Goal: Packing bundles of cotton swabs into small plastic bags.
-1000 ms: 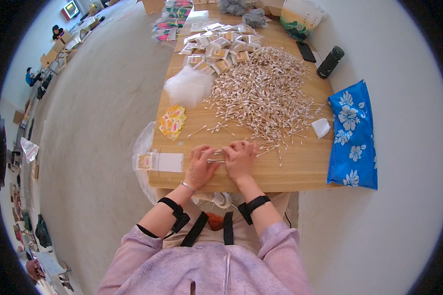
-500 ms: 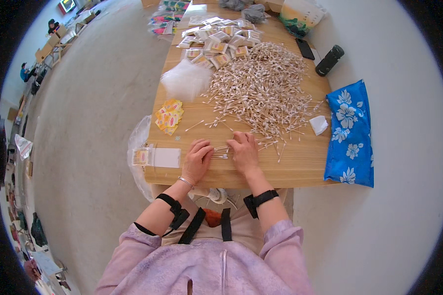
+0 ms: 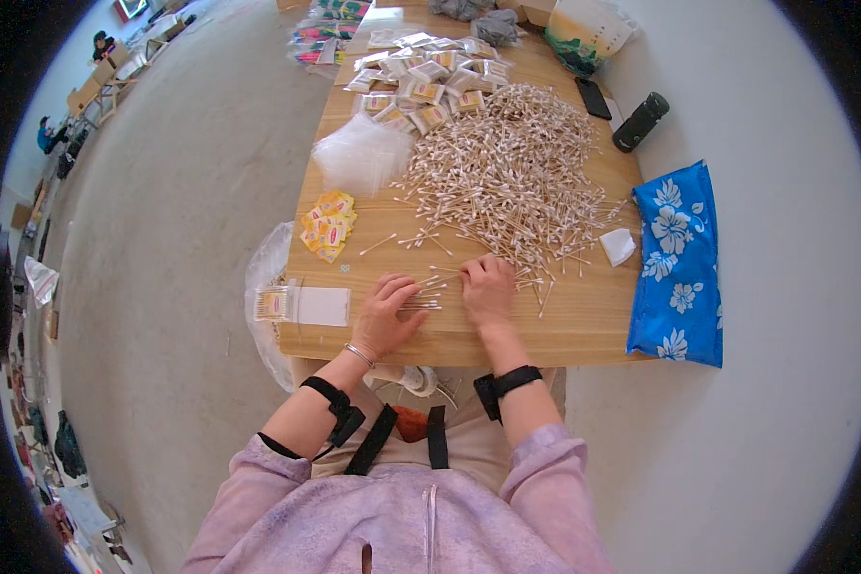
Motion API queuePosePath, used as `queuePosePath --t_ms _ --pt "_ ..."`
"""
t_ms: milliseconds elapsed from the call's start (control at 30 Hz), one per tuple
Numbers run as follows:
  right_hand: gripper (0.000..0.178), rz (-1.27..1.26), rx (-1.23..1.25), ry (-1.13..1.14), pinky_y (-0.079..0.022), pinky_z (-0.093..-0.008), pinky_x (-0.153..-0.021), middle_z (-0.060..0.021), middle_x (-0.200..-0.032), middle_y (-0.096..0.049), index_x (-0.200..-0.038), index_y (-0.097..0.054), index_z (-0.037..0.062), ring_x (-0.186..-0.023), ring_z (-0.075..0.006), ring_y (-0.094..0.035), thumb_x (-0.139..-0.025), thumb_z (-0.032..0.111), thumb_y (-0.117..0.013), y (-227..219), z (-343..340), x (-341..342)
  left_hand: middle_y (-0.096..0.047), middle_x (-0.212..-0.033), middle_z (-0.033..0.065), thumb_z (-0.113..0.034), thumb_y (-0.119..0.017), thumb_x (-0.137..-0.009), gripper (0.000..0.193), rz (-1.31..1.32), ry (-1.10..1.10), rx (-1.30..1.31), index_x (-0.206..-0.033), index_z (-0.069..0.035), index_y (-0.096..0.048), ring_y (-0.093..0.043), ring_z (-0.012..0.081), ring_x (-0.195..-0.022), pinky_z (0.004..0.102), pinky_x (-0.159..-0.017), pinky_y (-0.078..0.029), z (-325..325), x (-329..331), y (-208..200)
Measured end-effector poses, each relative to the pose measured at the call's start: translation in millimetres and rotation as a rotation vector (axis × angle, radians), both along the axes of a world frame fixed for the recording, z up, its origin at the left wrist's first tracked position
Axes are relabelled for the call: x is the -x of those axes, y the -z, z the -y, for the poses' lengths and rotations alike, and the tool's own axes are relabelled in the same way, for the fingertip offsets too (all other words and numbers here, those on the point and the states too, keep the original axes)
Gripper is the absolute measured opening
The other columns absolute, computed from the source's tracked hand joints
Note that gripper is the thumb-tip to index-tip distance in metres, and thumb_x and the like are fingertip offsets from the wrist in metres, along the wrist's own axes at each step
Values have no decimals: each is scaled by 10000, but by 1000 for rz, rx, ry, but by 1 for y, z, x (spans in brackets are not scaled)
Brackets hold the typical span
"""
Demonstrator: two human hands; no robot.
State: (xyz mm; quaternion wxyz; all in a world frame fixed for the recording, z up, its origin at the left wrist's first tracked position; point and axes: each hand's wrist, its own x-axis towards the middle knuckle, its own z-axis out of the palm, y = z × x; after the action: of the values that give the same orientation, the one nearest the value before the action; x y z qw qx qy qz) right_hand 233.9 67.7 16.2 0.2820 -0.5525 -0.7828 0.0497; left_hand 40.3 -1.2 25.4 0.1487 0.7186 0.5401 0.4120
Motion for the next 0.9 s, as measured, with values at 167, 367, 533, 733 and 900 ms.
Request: queuePosePath --t_ms 167,367,533,733,900 --pt "89 3 35 -48 -428 -400 -820 -55 -892 -553 -837 -638 115 -922 -264 -514 -762 145 -674 5 2 24 -613 -1050 111 -130 -709 -731 303 -11 19 -10 -1002 -32 -615 -532 300 -1080 420 -1018 -391 -2 0 7" --pt "99 66 -18 43 -427 -398 -828 -59 -958 -540 -846 -617 111 -933 -275 -508 -765 131 -669 1 -8 5 -610 -1014 120 -57 -641 -782 204 40 -2 -3 -982 -24 -617 -540 314 -1049 421 -1005 -404 0 2 12" --pt "101 85 10 104 -420 -390 -840 -74 -932 -548 -842 -614 106 -937 -281 -510 -762 125 -673 1 -14 -18 -622 -949 118 -45 -624 -802 127 92 -4 -29 -928 -29 -629 -564 309 -995 419 -965 -431 -1 2 11" --pt "79 106 58 5 -426 -385 -843 -96 -908 -560 -843 -626 103 -933 -291 -522 -776 132 -655 -4 -3 23 -607 -1011 128 -36 -634 -787 222 81 74 21 -1007 -38 -608 -542 320 -1051 415 -985 -415 -1 6 16" --pt "69 -13 235 -223 -446 -404 -826 -115 -925 -578 -849 -647 98 -927 -303 -541 -797 137 -625 -6 6 51 -518 -1175 176 -69 -667 -749 491 113 -78 25 -1208 -45 -492 -458 369 -1157 425 -1030 -367 1 1 5"
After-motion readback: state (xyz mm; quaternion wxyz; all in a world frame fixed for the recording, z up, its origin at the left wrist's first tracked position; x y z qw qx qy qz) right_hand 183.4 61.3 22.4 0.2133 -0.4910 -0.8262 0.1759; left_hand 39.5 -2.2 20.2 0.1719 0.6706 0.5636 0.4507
